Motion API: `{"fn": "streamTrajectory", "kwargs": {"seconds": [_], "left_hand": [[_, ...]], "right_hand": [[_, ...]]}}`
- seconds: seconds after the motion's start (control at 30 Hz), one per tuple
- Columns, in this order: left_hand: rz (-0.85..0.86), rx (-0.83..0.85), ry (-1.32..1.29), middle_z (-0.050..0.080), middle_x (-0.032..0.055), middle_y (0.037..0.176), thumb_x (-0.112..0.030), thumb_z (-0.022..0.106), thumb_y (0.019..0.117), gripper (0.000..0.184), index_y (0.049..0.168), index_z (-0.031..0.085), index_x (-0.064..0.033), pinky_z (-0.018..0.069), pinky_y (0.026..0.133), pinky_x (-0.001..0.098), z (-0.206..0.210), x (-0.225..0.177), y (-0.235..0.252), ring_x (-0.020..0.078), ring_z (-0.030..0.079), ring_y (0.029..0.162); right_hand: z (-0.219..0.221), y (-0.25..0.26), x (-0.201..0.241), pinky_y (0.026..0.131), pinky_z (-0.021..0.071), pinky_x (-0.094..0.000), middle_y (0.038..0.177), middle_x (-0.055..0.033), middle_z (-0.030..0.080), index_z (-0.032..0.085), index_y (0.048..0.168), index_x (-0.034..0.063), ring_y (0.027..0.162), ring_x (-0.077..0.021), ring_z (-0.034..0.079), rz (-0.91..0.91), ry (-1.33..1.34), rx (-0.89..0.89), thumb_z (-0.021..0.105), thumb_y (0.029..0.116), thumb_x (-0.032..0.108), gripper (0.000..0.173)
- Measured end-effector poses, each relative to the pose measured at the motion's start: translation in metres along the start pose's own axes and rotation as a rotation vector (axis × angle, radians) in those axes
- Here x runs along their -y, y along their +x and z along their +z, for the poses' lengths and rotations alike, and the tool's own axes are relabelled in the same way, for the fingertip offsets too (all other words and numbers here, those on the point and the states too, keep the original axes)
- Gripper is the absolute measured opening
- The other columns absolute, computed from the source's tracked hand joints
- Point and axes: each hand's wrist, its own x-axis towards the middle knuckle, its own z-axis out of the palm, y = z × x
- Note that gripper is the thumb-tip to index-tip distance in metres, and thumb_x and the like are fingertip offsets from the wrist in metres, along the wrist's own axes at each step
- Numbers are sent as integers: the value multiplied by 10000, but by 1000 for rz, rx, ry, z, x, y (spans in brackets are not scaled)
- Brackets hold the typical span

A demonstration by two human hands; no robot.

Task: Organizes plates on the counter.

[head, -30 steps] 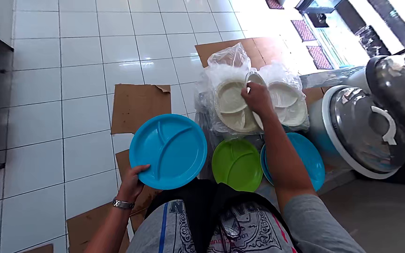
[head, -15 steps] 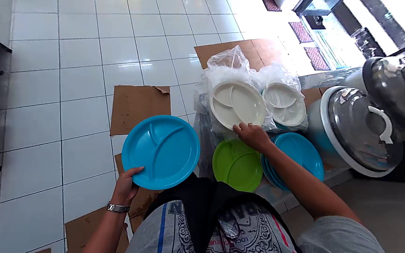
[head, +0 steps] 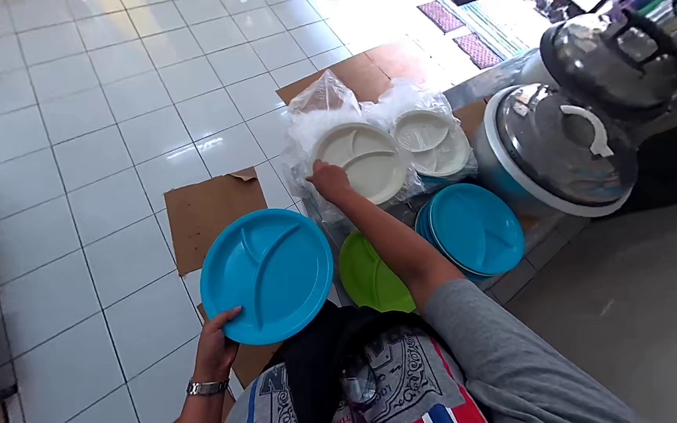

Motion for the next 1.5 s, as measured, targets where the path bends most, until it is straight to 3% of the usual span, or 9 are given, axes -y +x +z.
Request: {"fn": "streamTrajectory", "kwargs": {"seconds": [0.1,0.2,0.47,0.73,0.9,1.07,1.27,1.4,1.5], "left_hand": [[5,16,8,733,44,893,24,442,963,218,1147,538,-43,631,665,286,-6,7,-1,104,736,769],[15,23,22,736,37,910,16,442,956,239,1164,540,-47,634,673,287,-9,11,0,99,738,785],[48,47,74,721,31,921,17,440,954,239,1163,533,-50,627,686,280,16,3,2,94,728,789],[32,151,144,717,50,916,25,424,967,222,1147,530,-49,626,699,302,62,2,-5,114,729,805],[23,161,150,719,51,898,37,425,964,220,1144,523,-44,626,688,294,66,5,-11,113,730,785],[-17,196,113,717,72,944,-85,396,1075,195,1214,526,-44,624,744,320,76,5,-12,135,729,841],[4,498,139,742,18,993,-306,235,1138,406,1258,573,-116,617,816,299,113,15,-10,100,728,915],[3,649,176,744,33,1005,-312,226,1138,429,1278,576,-108,615,829,308,130,24,-10,112,727,927],[16,683,198,736,37,1034,-310,230,1133,420,1308,552,-106,604,860,314,133,26,-9,112,717,961]], "right_hand": [[-17,-14,-12,937,513,-609,1324,-256,633,456,1540,61,1129,-446,657,-121,35,-70,539,1068,374,572],[-29,-64,-63,871,558,-585,1237,-216,695,564,1462,73,1054,-399,706,-113,154,-380,587,1038,327,495],[-17,-256,-310,1096,379,-672,1516,-363,408,460,1475,-80,1386,-525,433,1119,195,-444,747,903,502,865],[-15,-291,-315,1018,448,-629,1278,-334,632,650,1225,-91,1251,-469,595,1256,195,-462,514,1067,346,484],[-28,-324,-319,1061,423,-633,1270,-373,609,613,1271,-116,1245,-505,574,1109,343,-679,505,1076,291,464],[-61,-335,-279,961,507,-470,1185,-304,633,516,1380,-88,1024,-332,644,740,507,-924,482,1095,210,414],[-66,-241,-199,1018,521,-472,1210,-269,691,645,1279,-81,1118,-329,687,-12,442,-583,544,1054,138,330],[-55,-187,-166,1065,466,-580,1307,-221,662,644,1373,65,1226,-379,631,-71,412,-276,616,1035,272,397],[-54,-182,-167,1086,437,-618,1435,-245,565,411,1571,130,1299,-404,570,36,524,-21,769,937,295,746]]}}
